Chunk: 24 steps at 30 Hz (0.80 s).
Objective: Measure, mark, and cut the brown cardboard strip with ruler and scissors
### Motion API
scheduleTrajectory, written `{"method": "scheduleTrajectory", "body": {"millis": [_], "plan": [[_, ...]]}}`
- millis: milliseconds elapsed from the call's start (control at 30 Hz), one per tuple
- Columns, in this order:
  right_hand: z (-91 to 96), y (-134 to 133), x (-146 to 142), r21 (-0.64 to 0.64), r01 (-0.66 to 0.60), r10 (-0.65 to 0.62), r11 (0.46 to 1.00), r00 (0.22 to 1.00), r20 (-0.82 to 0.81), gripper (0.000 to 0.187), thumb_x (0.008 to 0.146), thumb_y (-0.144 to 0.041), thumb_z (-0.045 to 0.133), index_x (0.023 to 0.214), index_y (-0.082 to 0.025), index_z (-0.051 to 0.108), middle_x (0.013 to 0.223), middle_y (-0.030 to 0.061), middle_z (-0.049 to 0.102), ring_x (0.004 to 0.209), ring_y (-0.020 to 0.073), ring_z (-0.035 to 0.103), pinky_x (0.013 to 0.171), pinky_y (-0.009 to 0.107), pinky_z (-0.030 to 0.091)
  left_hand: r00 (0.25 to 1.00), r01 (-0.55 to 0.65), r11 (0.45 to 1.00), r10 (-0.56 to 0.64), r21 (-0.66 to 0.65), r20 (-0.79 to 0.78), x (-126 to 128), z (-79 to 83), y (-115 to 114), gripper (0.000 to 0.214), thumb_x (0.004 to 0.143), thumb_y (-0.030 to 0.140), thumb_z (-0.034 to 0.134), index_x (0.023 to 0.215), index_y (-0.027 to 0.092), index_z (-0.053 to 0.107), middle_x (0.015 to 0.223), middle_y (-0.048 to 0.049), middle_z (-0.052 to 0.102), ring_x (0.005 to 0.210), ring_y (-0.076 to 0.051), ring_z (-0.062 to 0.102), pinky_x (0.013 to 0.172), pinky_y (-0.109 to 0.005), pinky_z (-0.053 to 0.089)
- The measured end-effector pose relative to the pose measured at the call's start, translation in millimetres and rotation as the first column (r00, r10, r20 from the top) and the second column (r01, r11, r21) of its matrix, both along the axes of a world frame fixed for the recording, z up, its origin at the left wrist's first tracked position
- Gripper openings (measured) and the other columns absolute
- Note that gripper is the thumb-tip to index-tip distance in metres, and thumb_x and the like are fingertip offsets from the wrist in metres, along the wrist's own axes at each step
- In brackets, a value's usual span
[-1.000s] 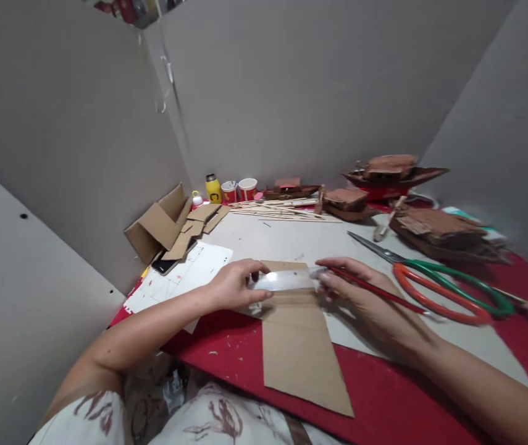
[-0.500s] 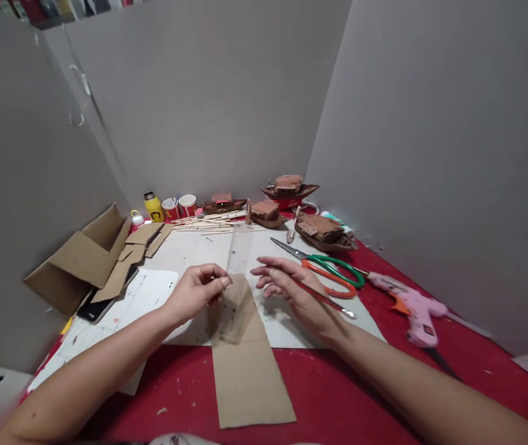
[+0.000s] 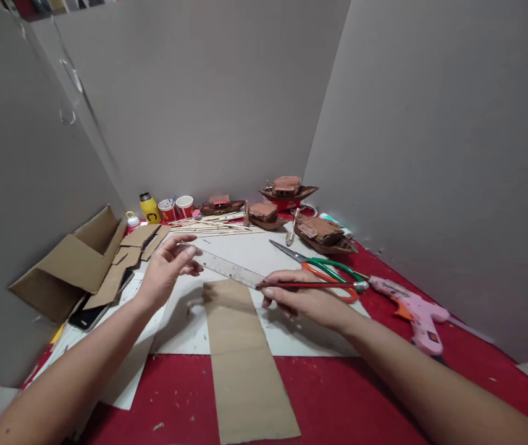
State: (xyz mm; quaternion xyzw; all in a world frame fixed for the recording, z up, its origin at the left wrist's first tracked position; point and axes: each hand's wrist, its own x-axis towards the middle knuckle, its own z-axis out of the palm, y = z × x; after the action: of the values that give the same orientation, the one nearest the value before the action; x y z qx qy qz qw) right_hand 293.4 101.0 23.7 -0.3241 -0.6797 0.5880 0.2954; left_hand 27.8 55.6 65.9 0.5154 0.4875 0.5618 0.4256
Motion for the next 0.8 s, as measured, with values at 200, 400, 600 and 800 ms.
{"method": "scheduleTrajectory", "body": {"millis": [200,400,600,800], "plan": [[-3.3,18,13,0.004,0.055,-0.055,0.998,0.998,0.018,0.027,0.075,-0.041,0.075,0.082,-0.016,0.072,0.068,0.0044,0.073,0.044,0.0086,0.049,0.040,0.020,0.038,0.972,0.117,0.987,-0.137,-0.111,-0.192,-19,-3.2,-2,0.019,0.075,0.035,0.077,0.077,0.017,0.071,0.069,-0.0007,0.069,0.062,-0.012,0.062,0.064,-0.025,0.050],[-8.6,24,13,-0.095,0.245,-0.259,0.965,0.945,-0.197,0.035,0.069,-0.043,0.082,0.084,-0.017,0.064,0.068,0.0016,0.070,0.040,0.0079,0.052,0.037,0.020,0.038,0.863,0.310,0.897,-0.405,-0.316,-0.304,-14,-21.8,2,0.016,0.077,0.032,0.073,0.077,0.016,0.072,0.062,0.0006,0.065,0.052,-0.011,0.055,0.051,-0.021,0.043],[-11.6,30,11,-0.082,0.424,-0.429,0.902,0.858,-0.283,0.032,0.071,-0.044,0.079,0.081,-0.018,0.063,0.071,0.0021,0.071,0.044,0.0078,0.054,0.041,0.020,0.042,0.803,0.385,0.836,-0.512,-0.390,-0.305,-2,-31.9,15,0.016,0.082,0.032,0.068,0.076,0.017,0.066,0.057,0.0031,0.058,0.046,-0.008,0.046,0.044,-0.019,0.034],[-12.6,40,17,-0.187,0.755,-0.758,0.628,0.538,-0.369,0.022,0.074,-0.036,0.074,0.088,-0.024,0.061,0.088,0.0002,0.072,0.057,0.0094,0.060,0.041,0.017,0.046,0.822,0.384,0.822,-0.512,-0.421,-0.250,9,-36.8,31,0.014,0.083,0.030,0.065,0.082,0.016,0.064,0.065,0.0011,0.061,0.051,-0.009,0.053,0.050,-0.022,0.039]]}}
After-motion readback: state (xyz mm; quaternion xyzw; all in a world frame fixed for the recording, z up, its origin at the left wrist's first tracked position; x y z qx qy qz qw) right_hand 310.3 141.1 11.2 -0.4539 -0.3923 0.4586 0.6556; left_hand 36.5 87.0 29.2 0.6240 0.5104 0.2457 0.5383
